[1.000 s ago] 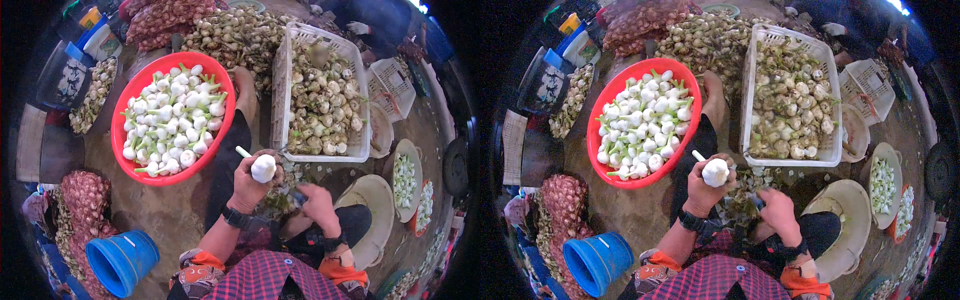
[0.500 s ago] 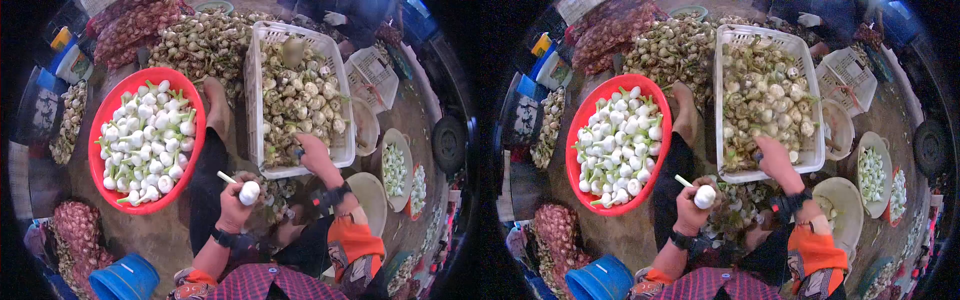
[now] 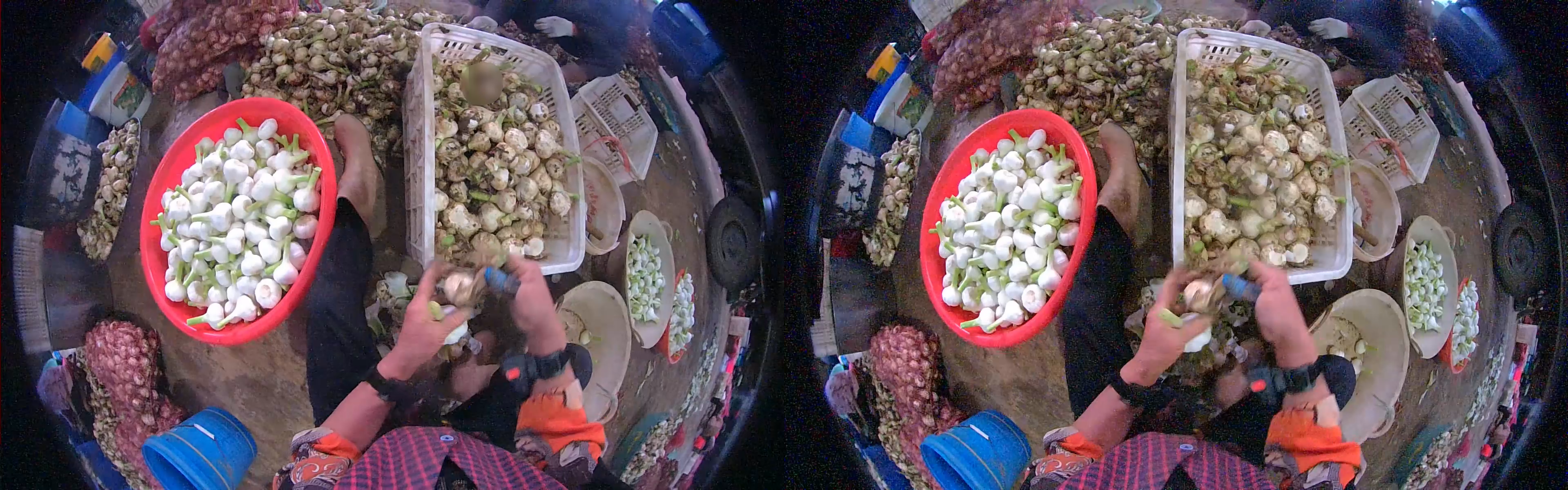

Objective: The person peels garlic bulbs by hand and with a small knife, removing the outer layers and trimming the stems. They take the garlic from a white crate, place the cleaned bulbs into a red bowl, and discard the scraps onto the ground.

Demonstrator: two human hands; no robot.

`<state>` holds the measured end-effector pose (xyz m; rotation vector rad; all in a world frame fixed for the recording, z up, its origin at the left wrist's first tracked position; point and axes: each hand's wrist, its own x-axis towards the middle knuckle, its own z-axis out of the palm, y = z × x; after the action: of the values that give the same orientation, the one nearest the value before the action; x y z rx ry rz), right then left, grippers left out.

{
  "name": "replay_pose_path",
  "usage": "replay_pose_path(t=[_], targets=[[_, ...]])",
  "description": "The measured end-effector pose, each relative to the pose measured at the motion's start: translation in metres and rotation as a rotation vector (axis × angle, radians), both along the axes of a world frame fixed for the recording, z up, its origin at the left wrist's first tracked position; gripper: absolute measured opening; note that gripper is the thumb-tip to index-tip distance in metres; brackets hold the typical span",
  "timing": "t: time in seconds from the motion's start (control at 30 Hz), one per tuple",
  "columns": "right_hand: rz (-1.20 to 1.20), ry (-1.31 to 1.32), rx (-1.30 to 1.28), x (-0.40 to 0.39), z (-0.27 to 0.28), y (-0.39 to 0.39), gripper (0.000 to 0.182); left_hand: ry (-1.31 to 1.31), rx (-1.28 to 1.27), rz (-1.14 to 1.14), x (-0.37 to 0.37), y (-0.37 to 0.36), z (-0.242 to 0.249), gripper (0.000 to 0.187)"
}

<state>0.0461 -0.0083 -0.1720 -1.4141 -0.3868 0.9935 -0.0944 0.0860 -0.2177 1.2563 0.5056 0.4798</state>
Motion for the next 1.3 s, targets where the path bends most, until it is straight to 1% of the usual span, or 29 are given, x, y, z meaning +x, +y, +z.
replay_pose_path(t=[0.03,0.07,0.13,0.17,0.27,0.37,0.47,0.53,0.57,0.67,0.7,0.8,0.83,0.9,0.97,1.0,1.1,1.2,1.23,1.3], targets=[[-0.071,-0.013,0.002,-0.018,0.001,-0.003,0.027,0.072,0.018,-0.102,-0.006,0.0,0.012,0.059],[-0.143,-0.026,0.006,-0.032,0.002,-0.002,0.026,0.071,0.091,-0.063,-0.008,-0.003,0.014,0.058],[-0.218,0.075,0.111,-0.053,0.011,0.003,0.025,0.071,0.237,0.011,-0.015,-0.01,0.02,0.057],[-0.258,0.125,0.165,-0.063,0.015,0.005,0.025,0.081,0.367,0.058,-0.018,-0.013,0.023,0.058],[-0.35,-0.045,0.105,-0.085,0.01,0.009,0.031,0.101,0.755,0.211,-0.024,-0.019,0.035,0.062],[-0.278,-0.141,0.105,-0.091,0.019,0.0,0.036,0.048,0.731,0.196,-0.032,-0.018,0.043,0.057],[-0.16,-0.164,0.163,-0.085,0.021,-0.014,0.039,0.008,0.642,0.118,-0.038,-0.016,0.048,0.051],[-0.186,-0.138,0.234,-0.09,0.013,-0.02,0.038,0.069,0.18,0.064,-0.042,-0.011,0.041,0.051],[-0.197,-0.122,0.271,-0.092,0.012,-0.022,0.038,0.041,0.371,0.021,-0.043,-0.006,0.048,0.051],[-0.28,0.231,0.27,-0.081,0.02,-0.033,0.036,-0.056,0.503,-0.114,-0.045,-0.001,0.048,0.053],[-0.233,0.426,0.373,-0.075,0.022,-0.038,0.034,-0.046,0.475,-0.11,-0.047,-0.003,0.052,0.055],[-0.148,-0.076,0.26,-0.086,0.022,-0.029,0.034,0.002,0.626,-0.019,-0.044,-0.01,0.049,0.057],[-0.116,-0.243,0.213,-0.089,0.021,-0.028,0.035,-0.001,0.624,-0.009,-0.044,-0.013,0.047,0.056],[-0.135,-0.268,0.178,-0.097,0.02,-0.028,0.036,0.001,0.624,0.017,-0.047,-0.014,0.043,0.055],[-0.188,-0.262,0.144,-0.101,0.016,-0.026,0.037,-0.027,0.549,-0.028,-0.049,-0.013,0.042,0.054],[-0.149,-0.307,0.132,-0.1,0.017,-0.028,0.038,-0.042,0.514,-0.05,-0.05,-0.011,0.042,0.053],[-0.049,-0.445,0.095,-0.093,0.017,-0.04,0.039,0.08,-0.256,-0.134,-0.058,-0.007,0.046,0.052],[-0.211,-0.326,0.015,-0.094,0.007,-0.04,0.043,0.089,0.042,-0.188,-0.054,-0.008,0.039,0.051],[-0.218,-0.234,0.073,-0.094,0.008,-0.039,0.043,0.06,0.27,-0.177,-0.052,-0.009,0.04,0.055],[-0.237,-0.05,0.187,-0.092,0.012,-0.037,0.044,0.053,0.632,-0.022,-0.049,-0.015,0.044,0.057]])
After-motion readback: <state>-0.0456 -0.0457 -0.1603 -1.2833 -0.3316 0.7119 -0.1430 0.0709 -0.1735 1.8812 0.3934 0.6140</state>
